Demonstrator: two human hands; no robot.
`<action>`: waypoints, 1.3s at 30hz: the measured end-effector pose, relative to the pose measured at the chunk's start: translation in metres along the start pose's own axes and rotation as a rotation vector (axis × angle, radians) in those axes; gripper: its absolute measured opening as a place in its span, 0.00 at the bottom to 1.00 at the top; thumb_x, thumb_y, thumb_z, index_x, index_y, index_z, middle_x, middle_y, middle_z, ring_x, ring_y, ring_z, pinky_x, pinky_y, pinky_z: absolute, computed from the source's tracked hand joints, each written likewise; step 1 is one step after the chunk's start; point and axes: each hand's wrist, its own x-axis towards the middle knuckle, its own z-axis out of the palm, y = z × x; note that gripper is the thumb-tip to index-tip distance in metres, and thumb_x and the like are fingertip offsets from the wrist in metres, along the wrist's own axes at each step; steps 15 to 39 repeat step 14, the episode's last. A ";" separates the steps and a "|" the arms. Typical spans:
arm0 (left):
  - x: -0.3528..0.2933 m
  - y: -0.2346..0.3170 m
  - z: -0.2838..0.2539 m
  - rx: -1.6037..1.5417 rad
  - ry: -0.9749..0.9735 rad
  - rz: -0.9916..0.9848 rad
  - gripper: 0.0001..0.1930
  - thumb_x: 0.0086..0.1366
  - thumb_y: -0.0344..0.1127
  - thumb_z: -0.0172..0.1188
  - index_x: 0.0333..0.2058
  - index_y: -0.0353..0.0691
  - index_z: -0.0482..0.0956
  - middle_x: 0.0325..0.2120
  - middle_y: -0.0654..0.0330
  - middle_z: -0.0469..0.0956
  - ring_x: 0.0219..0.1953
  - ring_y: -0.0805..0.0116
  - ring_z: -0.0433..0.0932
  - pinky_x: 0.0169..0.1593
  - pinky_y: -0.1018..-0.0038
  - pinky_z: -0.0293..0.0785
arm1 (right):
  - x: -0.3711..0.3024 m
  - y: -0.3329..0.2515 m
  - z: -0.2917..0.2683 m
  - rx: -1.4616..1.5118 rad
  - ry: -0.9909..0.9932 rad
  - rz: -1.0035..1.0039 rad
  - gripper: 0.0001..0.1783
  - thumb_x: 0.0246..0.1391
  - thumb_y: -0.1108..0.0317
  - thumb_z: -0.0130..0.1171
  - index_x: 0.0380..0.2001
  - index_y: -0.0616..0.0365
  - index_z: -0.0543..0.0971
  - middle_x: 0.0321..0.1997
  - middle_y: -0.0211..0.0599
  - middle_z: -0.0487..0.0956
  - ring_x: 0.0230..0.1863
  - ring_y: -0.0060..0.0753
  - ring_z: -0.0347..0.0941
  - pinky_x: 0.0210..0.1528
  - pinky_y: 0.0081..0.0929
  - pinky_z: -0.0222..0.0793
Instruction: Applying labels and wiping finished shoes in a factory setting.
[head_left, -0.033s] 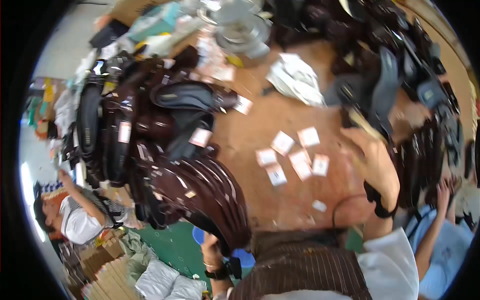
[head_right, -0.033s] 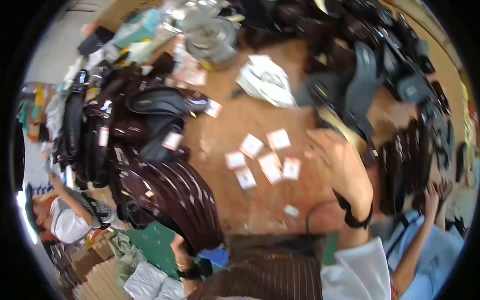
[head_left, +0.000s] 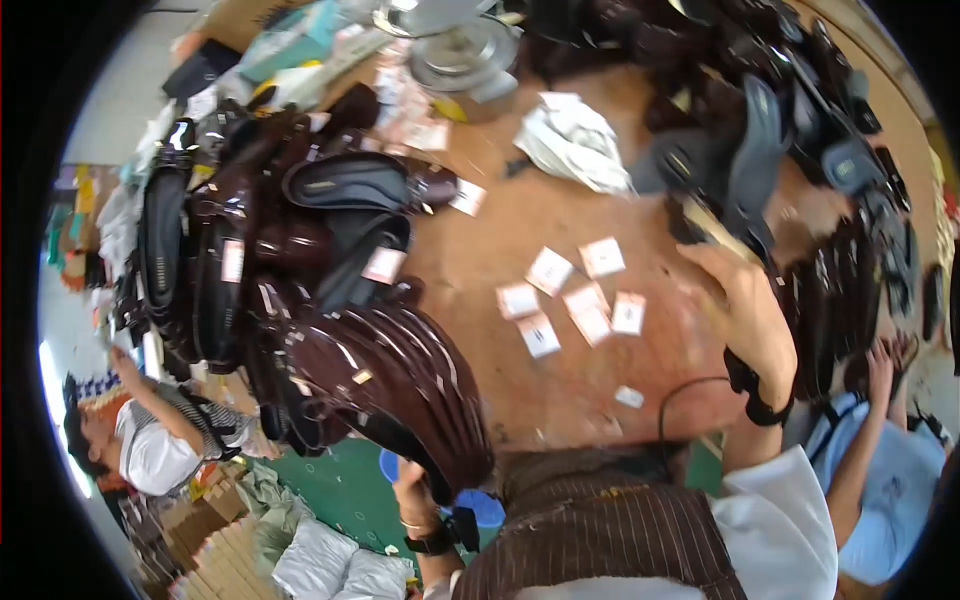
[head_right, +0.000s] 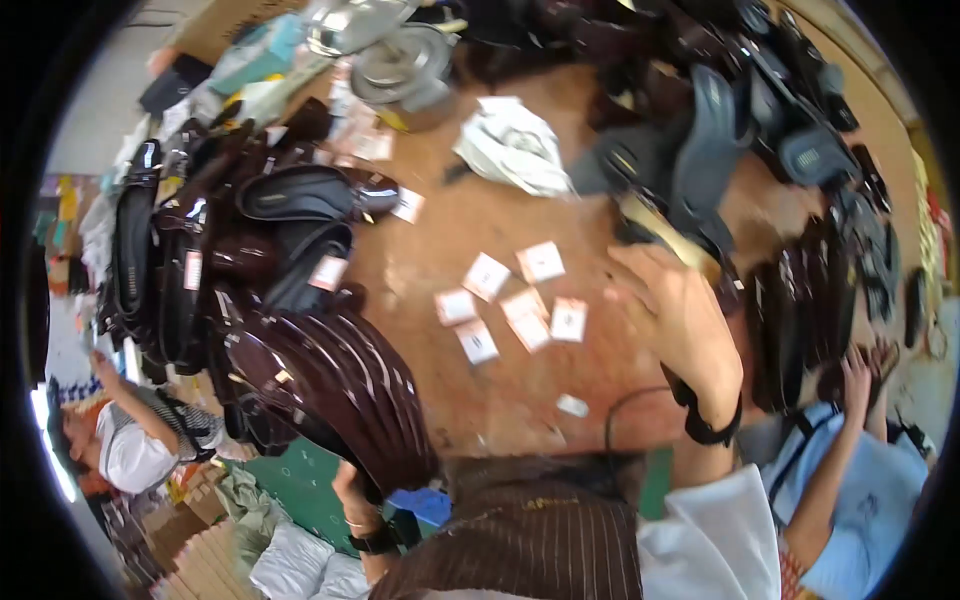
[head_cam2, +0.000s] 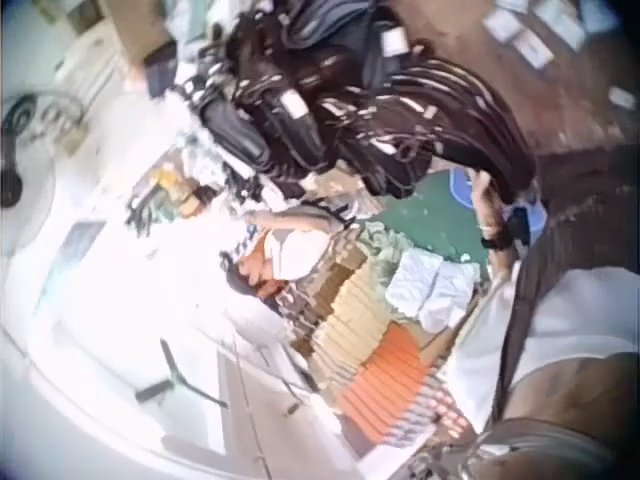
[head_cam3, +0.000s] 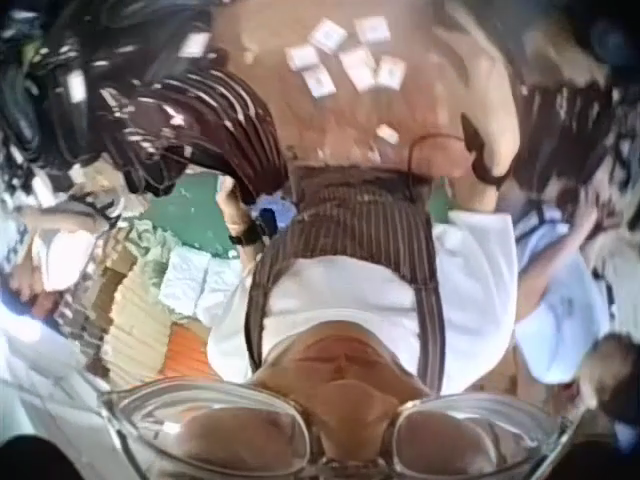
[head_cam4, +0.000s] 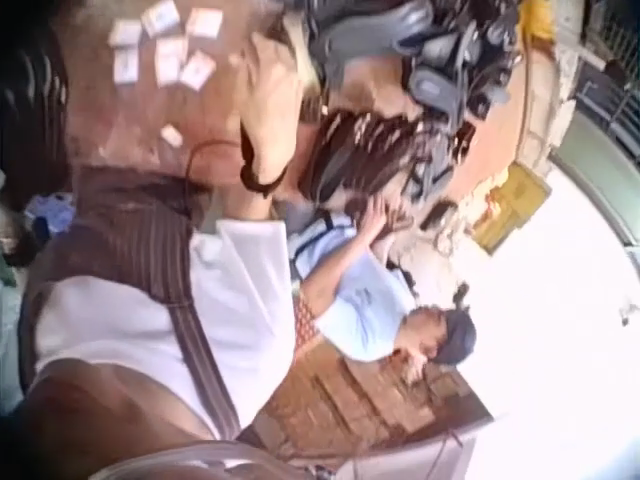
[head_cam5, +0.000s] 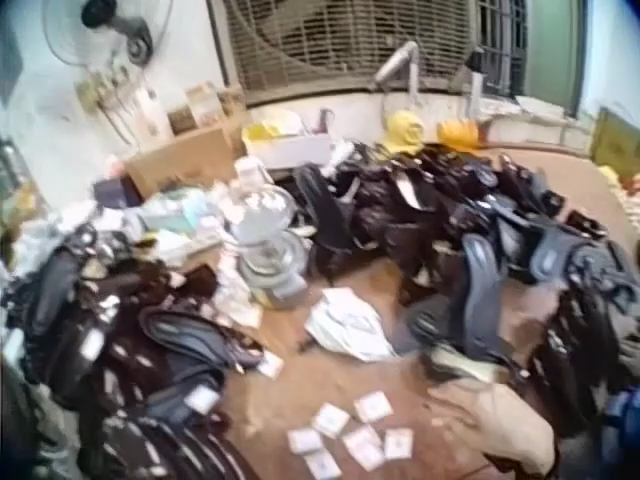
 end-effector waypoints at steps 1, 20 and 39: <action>0.002 0.003 -0.002 -0.016 -0.039 0.004 0.30 0.67 0.48 0.56 0.60 0.31 0.72 0.56 0.53 0.78 0.56 0.57 0.78 0.60 0.62 0.74 | -0.010 -0.002 -0.005 -0.011 -0.035 0.117 0.20 0.52 0.72 0.64 0.50 0.64 0.81 0.48 0.55 0.81 0.48 0.61 0.78 0.51 0.44 0.74; -0.010 0.020 -0.005 0.785 -0.067 0.442 0.37 0.68 0.32 0.62 0.72 0.40 0.57 0.66 0.44 0.66 0.65 0.51 0.69 0.68 0.59 0.65 | -0.052 0.037 0.056 -0.258 0.055 0.300 0.12 0.51 0.73 0.63 0.41 0.62 0.84 0.38 0.54 0.84 0.41 0.52 0.84 0.42 0.41 0.77; -0.010 0.020 -0.005 0.785 -0.067 0.442 0.37 0.68 0.32 0.62 0.72 0.40 0.57 0.66 0.44 0.66 0.65 0.51 0.69 0.68 0.59 0.65 | -0.052 0.037 0.056 -0.258 0.055 0.300 0.12 0.51 0.73 0.63 0.41 0.62 0.84 0.38 0.54 0.84 0.41 0.52 0.84 0.42 0.41 0.77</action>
